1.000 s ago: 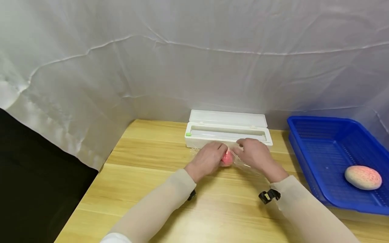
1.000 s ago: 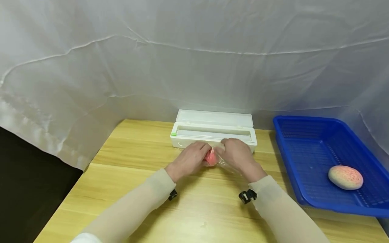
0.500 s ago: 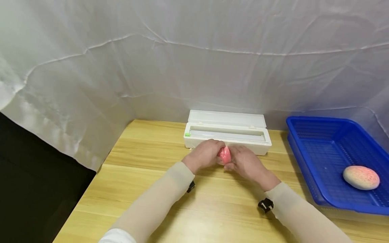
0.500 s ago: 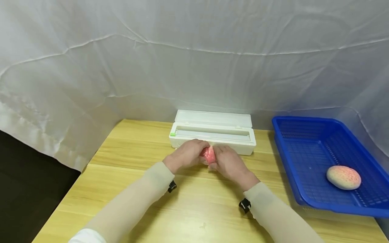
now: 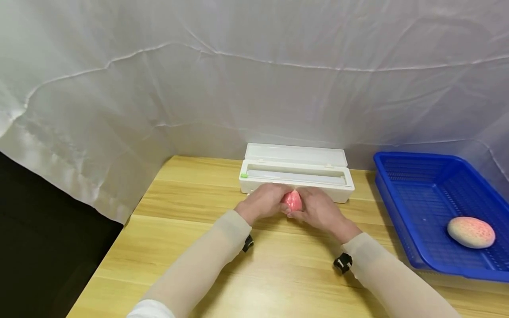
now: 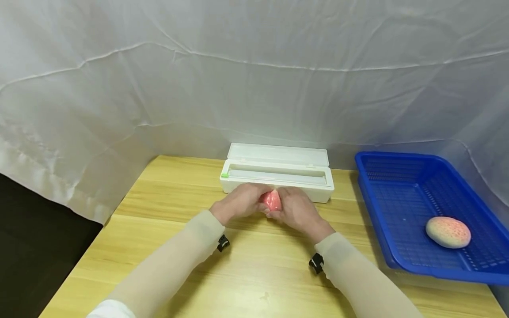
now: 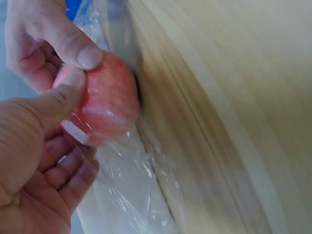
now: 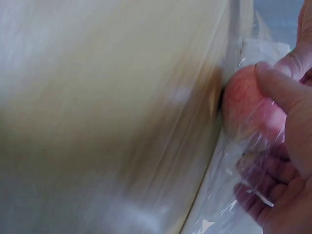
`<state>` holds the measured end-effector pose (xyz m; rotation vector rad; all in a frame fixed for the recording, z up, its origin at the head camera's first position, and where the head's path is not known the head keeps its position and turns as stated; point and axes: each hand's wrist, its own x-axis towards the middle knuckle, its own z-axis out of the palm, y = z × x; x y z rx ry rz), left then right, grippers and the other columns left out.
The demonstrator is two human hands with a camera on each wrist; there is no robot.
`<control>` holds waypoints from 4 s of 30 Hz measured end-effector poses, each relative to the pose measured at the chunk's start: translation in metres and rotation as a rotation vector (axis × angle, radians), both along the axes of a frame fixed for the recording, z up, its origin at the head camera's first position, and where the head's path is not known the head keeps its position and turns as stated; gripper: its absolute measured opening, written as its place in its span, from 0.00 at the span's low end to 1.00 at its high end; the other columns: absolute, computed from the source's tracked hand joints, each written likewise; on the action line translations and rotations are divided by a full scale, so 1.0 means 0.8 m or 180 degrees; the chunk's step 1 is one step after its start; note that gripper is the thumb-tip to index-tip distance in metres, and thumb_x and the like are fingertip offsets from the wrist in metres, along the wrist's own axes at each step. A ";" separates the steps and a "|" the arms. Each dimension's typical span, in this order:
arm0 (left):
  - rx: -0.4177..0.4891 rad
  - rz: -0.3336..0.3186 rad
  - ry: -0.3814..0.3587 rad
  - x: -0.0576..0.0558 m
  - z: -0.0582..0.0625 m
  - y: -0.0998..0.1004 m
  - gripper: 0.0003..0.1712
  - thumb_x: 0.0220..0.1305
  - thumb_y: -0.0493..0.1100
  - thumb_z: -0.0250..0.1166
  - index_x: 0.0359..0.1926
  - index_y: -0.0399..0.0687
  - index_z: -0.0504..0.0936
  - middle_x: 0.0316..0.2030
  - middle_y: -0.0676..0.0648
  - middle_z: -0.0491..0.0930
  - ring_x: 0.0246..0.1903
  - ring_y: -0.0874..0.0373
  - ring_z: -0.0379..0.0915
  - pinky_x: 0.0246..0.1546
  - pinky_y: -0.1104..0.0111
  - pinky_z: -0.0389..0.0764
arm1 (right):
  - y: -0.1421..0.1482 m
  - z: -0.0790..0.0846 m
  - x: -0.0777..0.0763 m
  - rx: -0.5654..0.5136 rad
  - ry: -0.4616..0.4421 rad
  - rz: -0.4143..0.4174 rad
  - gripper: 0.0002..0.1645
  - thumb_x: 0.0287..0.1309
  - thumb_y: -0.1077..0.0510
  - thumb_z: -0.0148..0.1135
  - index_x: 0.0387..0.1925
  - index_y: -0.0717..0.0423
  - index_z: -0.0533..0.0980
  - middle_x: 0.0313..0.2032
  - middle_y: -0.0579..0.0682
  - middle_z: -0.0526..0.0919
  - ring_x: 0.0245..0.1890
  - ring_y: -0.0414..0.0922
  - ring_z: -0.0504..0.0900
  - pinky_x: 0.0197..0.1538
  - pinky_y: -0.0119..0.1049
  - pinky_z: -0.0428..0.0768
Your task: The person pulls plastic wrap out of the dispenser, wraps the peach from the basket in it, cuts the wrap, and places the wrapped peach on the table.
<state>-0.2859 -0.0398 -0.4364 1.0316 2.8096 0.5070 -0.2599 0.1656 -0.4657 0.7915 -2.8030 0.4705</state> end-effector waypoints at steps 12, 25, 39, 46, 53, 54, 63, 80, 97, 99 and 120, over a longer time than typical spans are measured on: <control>-0.0536 0.0169 0.0819 0.014 -0.001 0.009 0.34 0.62 0.62 0.76 0.64 0.56 0.81 0.60 0.51 0.80 0.58 0.53 0.71 0.61 0.58 0.77 | -0.007 0.006 0.019 0.0569 0.0268 -0.0331 0.51 0.54 0.31 0.76 0.67 0.60 0.73 0.58 0.61 0.84 0.57 0.61 0.81 0.60 0.62 0.79; -0.0222 0.0296 0.0568 0.023 -0.002 -0.010 0.37 0.68 0.53 0.73 0.74 0.51 0.73 0.65 0.47 0.79 0.63 0.49 0.72 0.65 0.53 0.76 | -0.004 0.006 0.015 0.0278 0.0284 -0.0230 0.45 0.53 0.34 0.80 0.60 0.59 0.75 0.52 0.59 0.82 0.52 0.59 0.81 0.58 0.58 0.81; 0.0883 0.1248 0.0602 0.011 0.001 -0.090 0.21 0.70 0.40 0.69 0.62 0.44 0.82 0.57 0.43 0.85 0.56 0.45 0.76 0.61 0.55 0.76 | -0.012 0.022 0.014 0.0247 0.0337 -0.0185 0.45 0.58 0.32 0.75 0.62 0.62 0.76 0.55 0.60 0.83 0.55 0.60 0.81 0.56 0.58 0.81; 0.1153 0.1789 0.0119 -0.008 -0.005 -0.117 0.32 0.68 0.47 0.74 0.69 0.45 0.76 0.64 0.40 0.78 0.63 0.43 0.70 0.65 0.51 0.75 | -0.038 0.040 -0.004 0.0167 0.0337 -0.0108 0.33 0.69 0.40 0.68 0.61 0.62 0.79 0.56 0.60 0.84 0.58 0.59 0.81 0.58 0.58 0.80; 0.1317 0.1773 -0.0240 -0.018 -0.015 -0.120 0.42 0.65 0.48 0.77 0.76 0.47 0.70 0.72 0.40 0.72 0.71 0.42 0.68 0.73 0.46 0.69 | -0.073 0.053 -0.025 0.0096 0.0053 -0.0091 0.30 0.71 0.43 0.67 0.61 0.62 0.79 0.58 0.60 0.84 0.62 0.59 0.81 0.67 0.57 0.77; 0.1322 0.1754 -0.0261 -0.020 -0.017 -0.119 0.43 0.65 0.49 0.77 0.76 0.48 0.69 0.72 0.41 0.71 0.72 0.42 0.67 0.73 0.46 0.69 | -0.078 0.054 -0.028 0.0085 0.0019 -0.0089 0.29 0.71 0.44 0.67 0.61 0.62 0.79 0.58 0.60 0.84 0.61 0.59 0.81 0.67 0.56 0.77; 0.1278 0.1623 -0.0116 -0.028 -0.026 -0.114 0.40 0.65 0.52 0.76 0.75 0.51 0.73 0.68 0.42 0.79 0.59 0.45 0.81 0.67 0.50 0.77 | -0.129 0.053 -0.059 -0.0021 -0.0153 -0.0056 0.22 0.72 0.50 0.66 0.59 0.59 0.82 0.51 0.56 0.86 0.53 0.54 0.84 0.59 0.50 0.83; 0.1259 0.1645 -0.0010 -0.029 -0.035 -0.118 0.28 0.68 0.46 0.74 0.68 0.55 0.82 0.38 0.48 0.89 0.29 0.57 0.75 0.35 0.64 0.78 | -0.181 0.043 -0.081 -0.0097 -0.0335 -0.0113 0.15 0.72 0.52 0.66 0.54 0.51 0.87 0.39 0.50 0.87 0.44 0.49 0.83 0.54 0.46 0.84; 0.1247 0.1645 -0.0116 -0.032 -0.032 -0.120 0.32 0.70 0.51 0.72 0.72 0.52 0.78 0.28 0.47 0.85 0.13 0.63 0.58 0.17 0.70 0.66 | -0.173 0.041 -0.085 -0.0145 -0.0212 -0.0117 0.09 0.69 0.55 0.70 0.46 0.53 0.89 0.41 0.49 0.90 0.43 0.49 0.85 0.59 0.46 0.83; 0.1247 0.1636 -0.0130 -0.033 -0.032 -0.120 0.32 0.70 0.52 0.72 0.71 0.53 0.78 0.31 0.45 0.88 0.13 0.63 0.56 0.19 0.69 0.66 | -0.171 0.042 -0.085 -0.0100 -0.0196 -0.0107 0.09 0.69 0.55 0.70 0.46 0.52 0.89 0.40 0.49 0.90 0.44 0.49 0.85 0.59 0.47 0.83; 0.1284 0.1656 -0.0202 -0.033 -0.036 -0.121 0.32 0.69 0.52 0.73 0.71 0.54 0.78 0.56 0.40 0.87 0.13 0.63 0.56 0.20 0.69 0.69 | -0.145 0.044 -0.083 0.0038 -0.0174 -0.0116 0.09 0.68 0.51 0.71 0.44 0.48 0.91 0.42 0.47 0.92 0.44 0.49 0.85 0.56 0.47 0.84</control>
